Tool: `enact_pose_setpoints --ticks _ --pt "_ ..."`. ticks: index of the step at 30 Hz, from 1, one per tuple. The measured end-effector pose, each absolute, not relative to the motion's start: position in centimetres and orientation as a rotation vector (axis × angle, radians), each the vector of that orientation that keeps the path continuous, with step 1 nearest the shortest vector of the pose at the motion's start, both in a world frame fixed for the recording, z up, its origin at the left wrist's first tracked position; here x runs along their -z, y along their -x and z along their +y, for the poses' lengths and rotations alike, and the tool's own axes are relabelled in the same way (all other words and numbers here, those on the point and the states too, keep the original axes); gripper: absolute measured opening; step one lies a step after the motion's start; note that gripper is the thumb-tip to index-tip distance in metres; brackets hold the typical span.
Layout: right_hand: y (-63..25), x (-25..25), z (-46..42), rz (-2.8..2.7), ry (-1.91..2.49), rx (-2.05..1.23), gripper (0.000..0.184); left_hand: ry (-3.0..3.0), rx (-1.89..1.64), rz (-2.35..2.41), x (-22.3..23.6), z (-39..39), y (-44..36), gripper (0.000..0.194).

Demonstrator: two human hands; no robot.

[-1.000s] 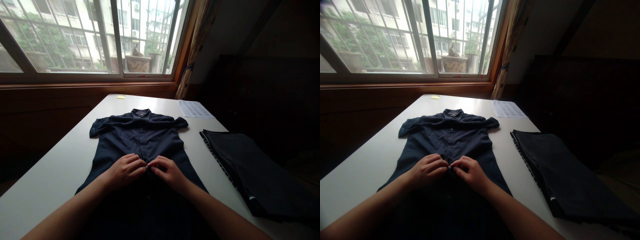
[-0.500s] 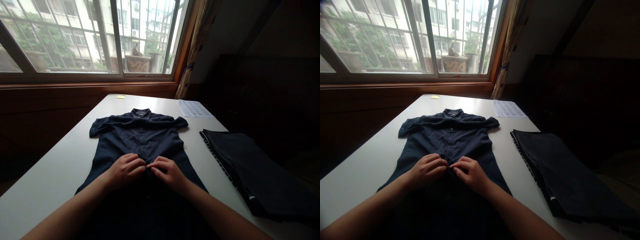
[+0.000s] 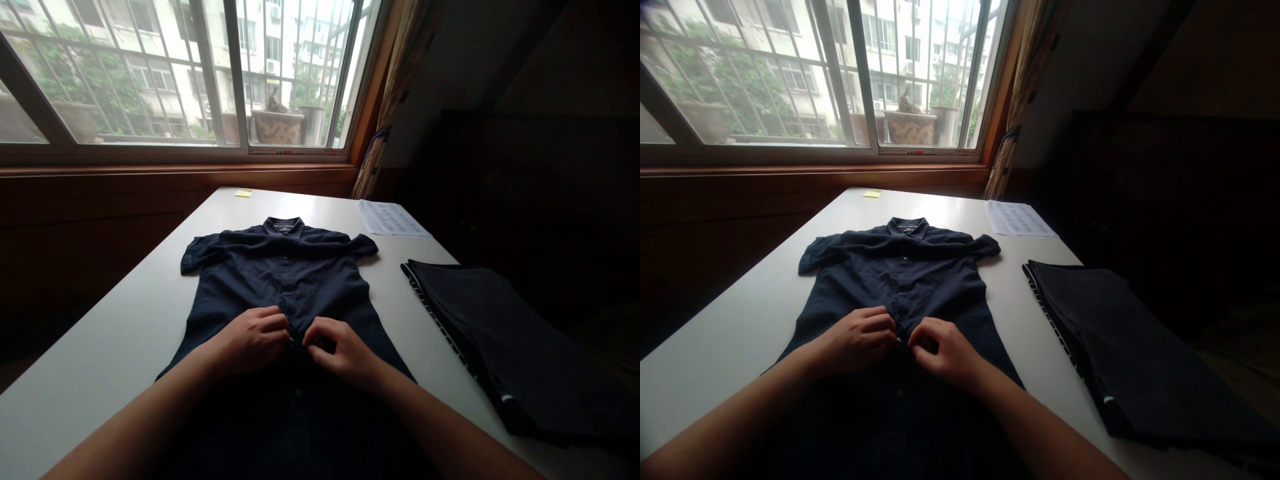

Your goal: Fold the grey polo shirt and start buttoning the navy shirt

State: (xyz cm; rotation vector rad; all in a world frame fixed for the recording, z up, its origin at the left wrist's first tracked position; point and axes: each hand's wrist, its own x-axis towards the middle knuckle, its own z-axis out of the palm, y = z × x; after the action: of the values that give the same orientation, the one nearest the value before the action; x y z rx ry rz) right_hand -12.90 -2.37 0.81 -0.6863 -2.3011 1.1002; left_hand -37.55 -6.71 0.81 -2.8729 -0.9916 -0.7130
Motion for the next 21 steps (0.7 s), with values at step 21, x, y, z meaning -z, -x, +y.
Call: enact_pose_setpoints --ticks 21 --pt "11.1 -1.0 0.0 -2.562 0.738 -0.825 0.011 2.889 0.630 -1.298 -0.6 -6.5 38.5 0.034"
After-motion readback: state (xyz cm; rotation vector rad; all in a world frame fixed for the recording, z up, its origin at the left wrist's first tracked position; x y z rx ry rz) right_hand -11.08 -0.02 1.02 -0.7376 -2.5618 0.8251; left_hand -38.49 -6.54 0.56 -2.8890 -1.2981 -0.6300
